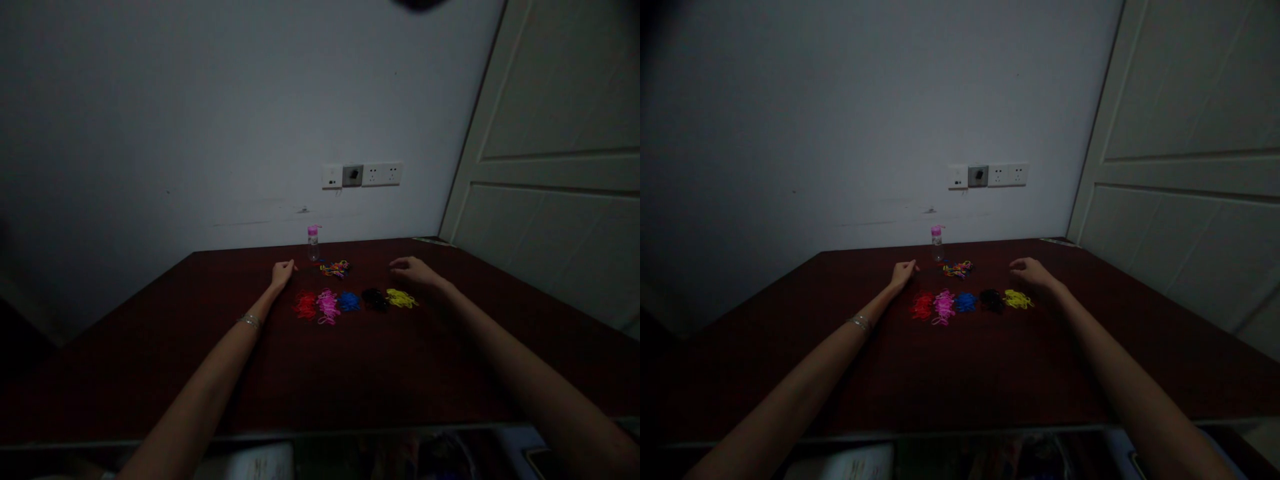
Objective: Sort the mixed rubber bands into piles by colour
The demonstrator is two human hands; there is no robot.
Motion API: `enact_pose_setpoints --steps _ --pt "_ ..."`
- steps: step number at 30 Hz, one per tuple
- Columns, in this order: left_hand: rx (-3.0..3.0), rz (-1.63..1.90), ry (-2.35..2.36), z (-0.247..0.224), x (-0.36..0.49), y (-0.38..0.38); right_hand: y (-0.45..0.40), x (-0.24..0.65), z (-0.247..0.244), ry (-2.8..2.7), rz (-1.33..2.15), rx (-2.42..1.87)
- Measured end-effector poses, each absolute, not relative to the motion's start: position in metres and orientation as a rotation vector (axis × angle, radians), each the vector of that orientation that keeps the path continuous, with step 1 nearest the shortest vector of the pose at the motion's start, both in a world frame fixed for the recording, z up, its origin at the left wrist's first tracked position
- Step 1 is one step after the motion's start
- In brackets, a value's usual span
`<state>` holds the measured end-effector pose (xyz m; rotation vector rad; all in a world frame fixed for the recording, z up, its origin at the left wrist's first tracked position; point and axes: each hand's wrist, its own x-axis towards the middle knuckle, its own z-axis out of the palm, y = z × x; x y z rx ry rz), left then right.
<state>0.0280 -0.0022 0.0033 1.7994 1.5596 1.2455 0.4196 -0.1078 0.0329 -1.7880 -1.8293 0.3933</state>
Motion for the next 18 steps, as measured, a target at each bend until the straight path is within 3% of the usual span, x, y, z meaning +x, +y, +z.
enact_pose_setpoints --steps 12,18 --pt "1.936 1.253 1.661 0.008 0.037 0.009 -0.092 0.452 -0.026 -1.951 -0.021 -1.763" --pt "2.176 0.831 1.684 0.027 0.06 0.021 -0.094 0.448 -0.026 -1.981 -0.064 -1.751"
